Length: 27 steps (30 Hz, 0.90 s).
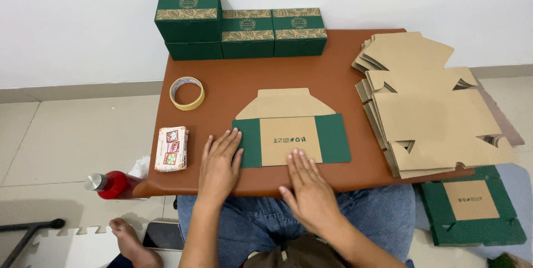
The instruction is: The person assembles flat cardboard pieces into small green boxes by folding the flaps and tucking them into slots. They place small wrapped items inside the boxes, close the lids, and stack the finished boxes on the table.
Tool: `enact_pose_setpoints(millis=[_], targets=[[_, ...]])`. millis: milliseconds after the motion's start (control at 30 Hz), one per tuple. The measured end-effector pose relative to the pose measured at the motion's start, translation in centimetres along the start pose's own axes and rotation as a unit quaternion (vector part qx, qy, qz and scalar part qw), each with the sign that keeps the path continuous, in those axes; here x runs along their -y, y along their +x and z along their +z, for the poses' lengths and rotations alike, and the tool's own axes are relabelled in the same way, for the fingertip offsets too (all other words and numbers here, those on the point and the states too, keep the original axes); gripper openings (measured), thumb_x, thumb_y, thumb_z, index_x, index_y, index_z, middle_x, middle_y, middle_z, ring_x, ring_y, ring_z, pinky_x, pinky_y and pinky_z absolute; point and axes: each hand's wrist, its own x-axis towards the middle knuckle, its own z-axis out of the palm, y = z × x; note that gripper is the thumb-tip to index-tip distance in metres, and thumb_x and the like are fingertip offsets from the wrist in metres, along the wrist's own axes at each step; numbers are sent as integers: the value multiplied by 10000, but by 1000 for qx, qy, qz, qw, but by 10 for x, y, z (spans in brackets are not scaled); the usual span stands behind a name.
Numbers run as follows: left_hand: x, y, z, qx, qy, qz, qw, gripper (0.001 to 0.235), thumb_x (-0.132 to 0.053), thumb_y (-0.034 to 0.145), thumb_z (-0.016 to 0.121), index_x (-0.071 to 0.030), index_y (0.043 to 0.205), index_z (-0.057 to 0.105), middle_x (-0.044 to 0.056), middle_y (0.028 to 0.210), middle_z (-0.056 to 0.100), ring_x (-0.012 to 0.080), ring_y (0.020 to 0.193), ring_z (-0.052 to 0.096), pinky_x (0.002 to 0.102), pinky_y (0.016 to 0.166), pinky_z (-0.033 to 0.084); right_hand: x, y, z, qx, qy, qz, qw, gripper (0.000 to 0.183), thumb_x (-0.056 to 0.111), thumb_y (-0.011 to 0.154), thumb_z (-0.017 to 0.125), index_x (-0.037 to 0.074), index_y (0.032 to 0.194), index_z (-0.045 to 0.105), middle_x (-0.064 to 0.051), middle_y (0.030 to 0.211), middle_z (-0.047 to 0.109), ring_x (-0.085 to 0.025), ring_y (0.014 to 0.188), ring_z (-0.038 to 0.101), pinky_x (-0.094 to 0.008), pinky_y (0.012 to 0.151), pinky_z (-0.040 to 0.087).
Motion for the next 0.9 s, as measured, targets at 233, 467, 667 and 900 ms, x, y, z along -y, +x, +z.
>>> enact_pose_setpoints(millis=[233, 467, 667, 900], targets=[[2, -1, 3, -15, 10, 15, 1000, 404, -189, 981, 544, -82, 1367, 606, 58, 1425, 606, 217, 1345, 520, 474, 1200, 248, 49, 39, 19, -86, 67, -115, 987, 670, 367, 1016, 475, -83, 1499, 361, -277, 1579, 340, -376, 1495, 288, -469, 1238, 194], [-18, -7, -13, 30, 61, 20, 997, 827, -680, 887, 537, -88, 1462, 482, 97, 1527, 472, 238, 1431, 384, 551, 1201, 120, -55, 75, -35, -7, 65, -38, 997, 445, 214, 910, 526, 148, 1345, 596, -90, 1426, 564, -288, 1370, 455, -542, 1115, 300], [-22, 5, 5, -1, 148, 39, 988, 621, -598, 917, 552, -244, 1427, 542, 140, 1582, 383, 319, 1445, 359, 648, 1140, 203, -108, 61, -64, 26, 26, 71, 997, 590, 496, 944, 537, 208, 1458, 501, -72, 1398, 503, -314, 1295, 433, -520, 1056, 337], [-35, 28, 28, 61, 63, -8, 996, 593, -546, 1003, 427, -193, 1471, 512, 218, 1531, 422, 424, 1430, 332, 550, 1093, 309, -37, -4, -33, -67, 95, 81, 990, 542, 456, 930, 613, 117, 1353, 612, -46, 1041, 633, -247, 996, 568, -421, 829, 444]])
